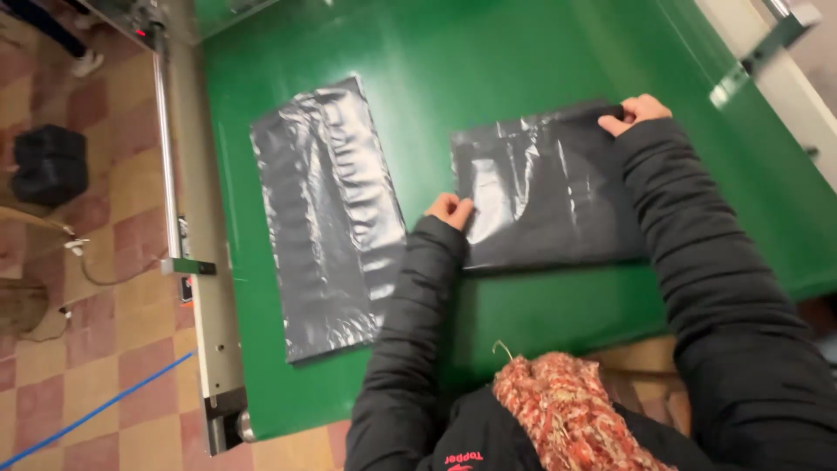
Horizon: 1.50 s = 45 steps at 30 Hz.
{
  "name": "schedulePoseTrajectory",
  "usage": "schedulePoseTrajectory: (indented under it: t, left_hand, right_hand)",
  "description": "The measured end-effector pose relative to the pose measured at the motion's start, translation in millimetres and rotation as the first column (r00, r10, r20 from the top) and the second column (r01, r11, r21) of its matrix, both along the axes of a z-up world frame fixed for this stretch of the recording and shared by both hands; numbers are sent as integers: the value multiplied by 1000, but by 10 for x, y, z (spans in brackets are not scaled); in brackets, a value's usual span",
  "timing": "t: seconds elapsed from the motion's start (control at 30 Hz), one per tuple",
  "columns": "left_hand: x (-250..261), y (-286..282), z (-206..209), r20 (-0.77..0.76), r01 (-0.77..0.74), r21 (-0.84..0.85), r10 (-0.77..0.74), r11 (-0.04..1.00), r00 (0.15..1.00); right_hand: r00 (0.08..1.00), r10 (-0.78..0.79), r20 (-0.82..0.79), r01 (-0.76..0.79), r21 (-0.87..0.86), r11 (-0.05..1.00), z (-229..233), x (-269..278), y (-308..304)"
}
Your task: Fold plastic bags from a conveyor belt and place them in a storage bin.
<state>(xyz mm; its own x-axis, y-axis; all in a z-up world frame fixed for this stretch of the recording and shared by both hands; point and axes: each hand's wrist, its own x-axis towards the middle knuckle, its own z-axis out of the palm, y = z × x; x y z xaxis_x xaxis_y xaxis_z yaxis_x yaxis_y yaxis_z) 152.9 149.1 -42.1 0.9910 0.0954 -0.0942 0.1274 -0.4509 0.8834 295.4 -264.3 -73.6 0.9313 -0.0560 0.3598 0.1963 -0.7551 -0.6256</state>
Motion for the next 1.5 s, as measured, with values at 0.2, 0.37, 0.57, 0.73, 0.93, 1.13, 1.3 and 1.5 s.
schedulePoseTrajectory:
  t: [0.2, 0.37, 0.57, 0.73, 0.93, 1.13, 1.3, 1.5]
  left_hand:
    - [6, -91, 368, 8, -18, 244, 16, 970, 1000]
    - [71, -106, 229, 6, -10, 336, 8, 942, 1000]
    - [-21, -450, 707, 77, 170, 362, -212, 916, 974]
    - [294, -560, -390, -143, 143, -700, -333, 700, 932]
    - [294, -130, -1424, 217, 63, -932, -410, -357, 886]
    - [-64, 57, -1021, -185, -97, -843, -116, 529, 976]
    - [-1037, -111, 991, 597, 51, 551, -436, 833, 674]
    - [-1054, -234, 344, -76, 468, 814, -735, 344, 674]
  right_hand:
    - [995, 15, -101, -24, -93, 995, -392, 465, 60]
    - [996, 66, -51, -79, -303, 950, 47, 398, 321]
    - [915, -10, -404, -179, -427, 887, 144, 520, 437]
    - [955, 288, -75, -298, -242, 923, 586, -232, 458]
    - [916, 374, 145, -300, -370, 879, 953, -1759, 419]
    - [886, 447, 122, -364, -412, 835, 621, -2219, 350]
    - [934, 347, 84, -234, -592, 771, 767, -2317, 525]
    - [775, 632, 12, -583, -376, 721, 1152, -2470, 1558]
